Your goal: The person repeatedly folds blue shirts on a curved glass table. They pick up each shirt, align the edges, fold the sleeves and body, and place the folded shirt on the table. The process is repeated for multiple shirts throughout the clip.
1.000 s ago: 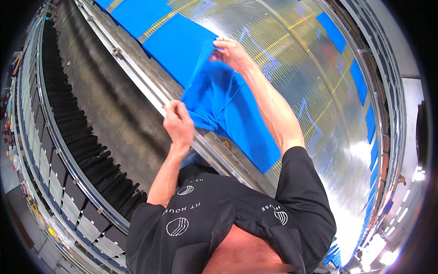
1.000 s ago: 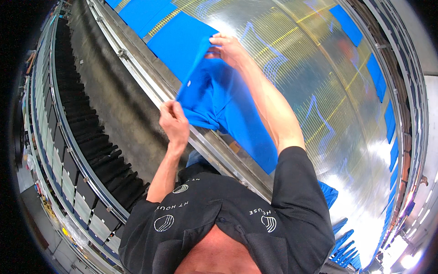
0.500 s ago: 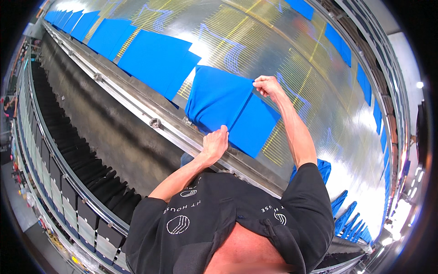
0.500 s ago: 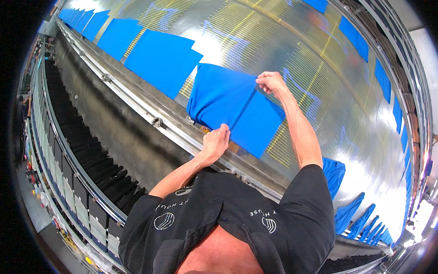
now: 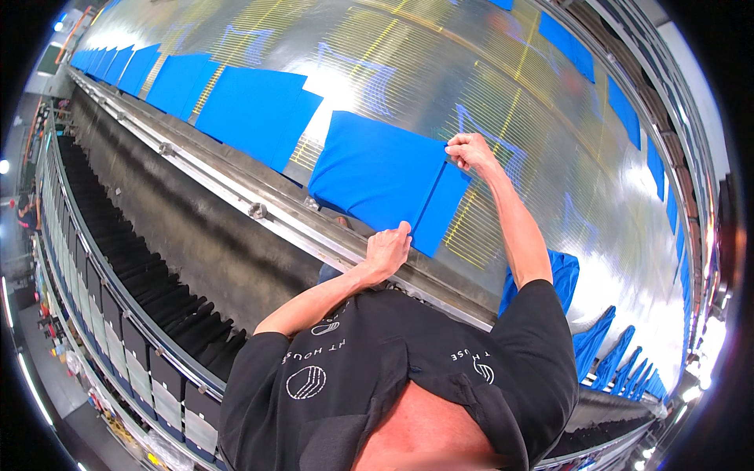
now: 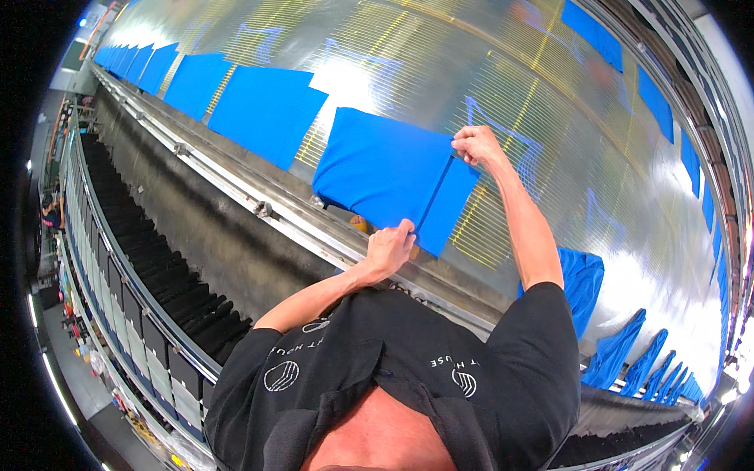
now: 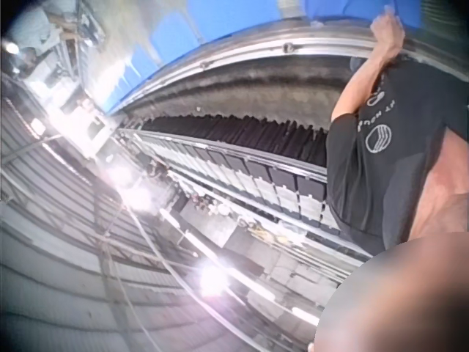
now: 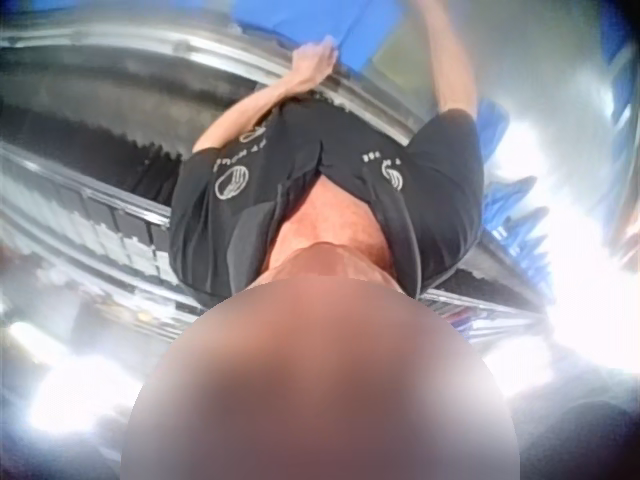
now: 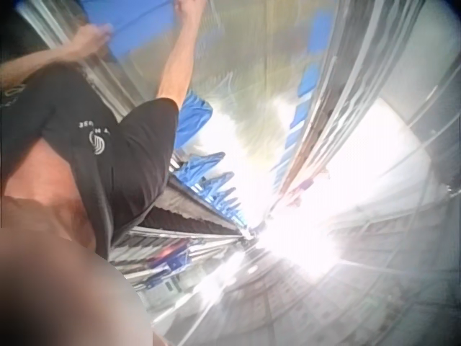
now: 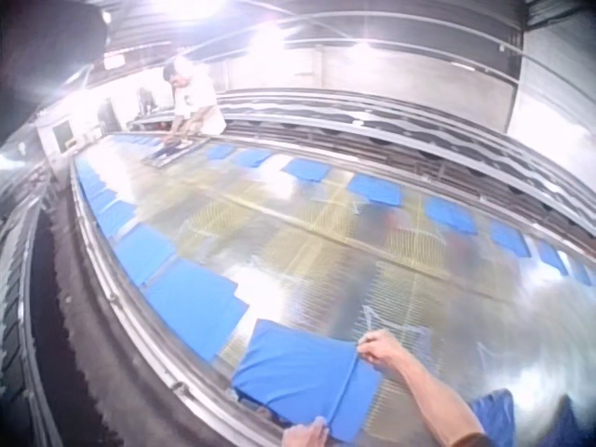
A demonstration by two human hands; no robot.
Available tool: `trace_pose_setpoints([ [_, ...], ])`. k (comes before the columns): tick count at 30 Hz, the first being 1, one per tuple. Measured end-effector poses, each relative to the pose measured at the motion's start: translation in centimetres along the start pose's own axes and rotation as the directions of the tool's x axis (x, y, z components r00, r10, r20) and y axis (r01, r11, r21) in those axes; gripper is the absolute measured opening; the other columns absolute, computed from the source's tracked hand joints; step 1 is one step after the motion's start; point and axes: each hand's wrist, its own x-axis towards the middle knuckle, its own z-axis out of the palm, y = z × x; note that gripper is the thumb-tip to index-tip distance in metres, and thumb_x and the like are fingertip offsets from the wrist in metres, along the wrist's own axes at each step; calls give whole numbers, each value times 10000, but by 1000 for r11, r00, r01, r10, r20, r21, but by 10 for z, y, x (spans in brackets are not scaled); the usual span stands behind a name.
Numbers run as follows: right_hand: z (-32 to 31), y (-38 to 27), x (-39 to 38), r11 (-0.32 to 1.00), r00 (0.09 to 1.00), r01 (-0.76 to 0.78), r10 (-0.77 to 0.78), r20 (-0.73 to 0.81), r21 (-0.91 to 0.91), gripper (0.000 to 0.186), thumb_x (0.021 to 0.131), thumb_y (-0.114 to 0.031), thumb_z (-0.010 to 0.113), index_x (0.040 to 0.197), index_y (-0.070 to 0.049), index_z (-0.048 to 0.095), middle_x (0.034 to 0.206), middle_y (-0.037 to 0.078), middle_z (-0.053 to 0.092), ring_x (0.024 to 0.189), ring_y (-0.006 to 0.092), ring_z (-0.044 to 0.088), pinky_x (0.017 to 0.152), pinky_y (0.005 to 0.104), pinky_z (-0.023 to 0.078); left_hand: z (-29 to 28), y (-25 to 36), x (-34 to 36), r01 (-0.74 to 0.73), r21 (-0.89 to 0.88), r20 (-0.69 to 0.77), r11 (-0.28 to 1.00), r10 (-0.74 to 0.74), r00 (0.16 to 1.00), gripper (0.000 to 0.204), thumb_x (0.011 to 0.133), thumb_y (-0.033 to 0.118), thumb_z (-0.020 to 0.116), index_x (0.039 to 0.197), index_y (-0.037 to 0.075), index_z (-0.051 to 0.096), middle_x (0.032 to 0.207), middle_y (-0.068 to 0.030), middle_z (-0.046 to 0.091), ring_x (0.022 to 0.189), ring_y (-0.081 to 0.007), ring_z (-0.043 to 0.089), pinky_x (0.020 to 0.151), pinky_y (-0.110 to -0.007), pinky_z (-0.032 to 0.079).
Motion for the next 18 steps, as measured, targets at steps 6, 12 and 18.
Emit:
trace_pose_setpoints([
  [6, -4, 11, -6, 1000, 1000, -8, 8, -12, 9, 101, 844, -135, 716, 897, -52, 694, 666, 7, 613, 509, 76, 549, 428, 243, 406, 1, 3, 0, -41, 25, 70, 999, 39, 997, 199, 932, 219, 611, 1052, 91, 518, 754, -187, 671, 695, -427, 649, 606, -554, 485],
  [12, -3, 15, -10, 999, 999, 32, -32, -12, -24, 93, 835, -120, 705, 891, -49, 683, 664, 7, 611, 510, 81, 560, 435, 244, 423, -1, 8, 1, -24, 18, 144, 1000, 21, 989, 204, 930, 207, 613, 1063, 86, 518, 778, -191, 675, 732, -436, 648, 629, -553, 487],
  [18, 0, 20, -11, 994, 994, 100, -101, -41, -34, 132, 795, -107, 681, 887, -12, 676, 659, 32, 624, 521, 97, 591, 444, 258, 465, -6, 14, 3, -25, -24, 154, 999, 29, 988, 260, 916, 231, 645, 1098, 84, 533, 728, -203, 659, 709, -447, 644, 631, -550, 490],
])
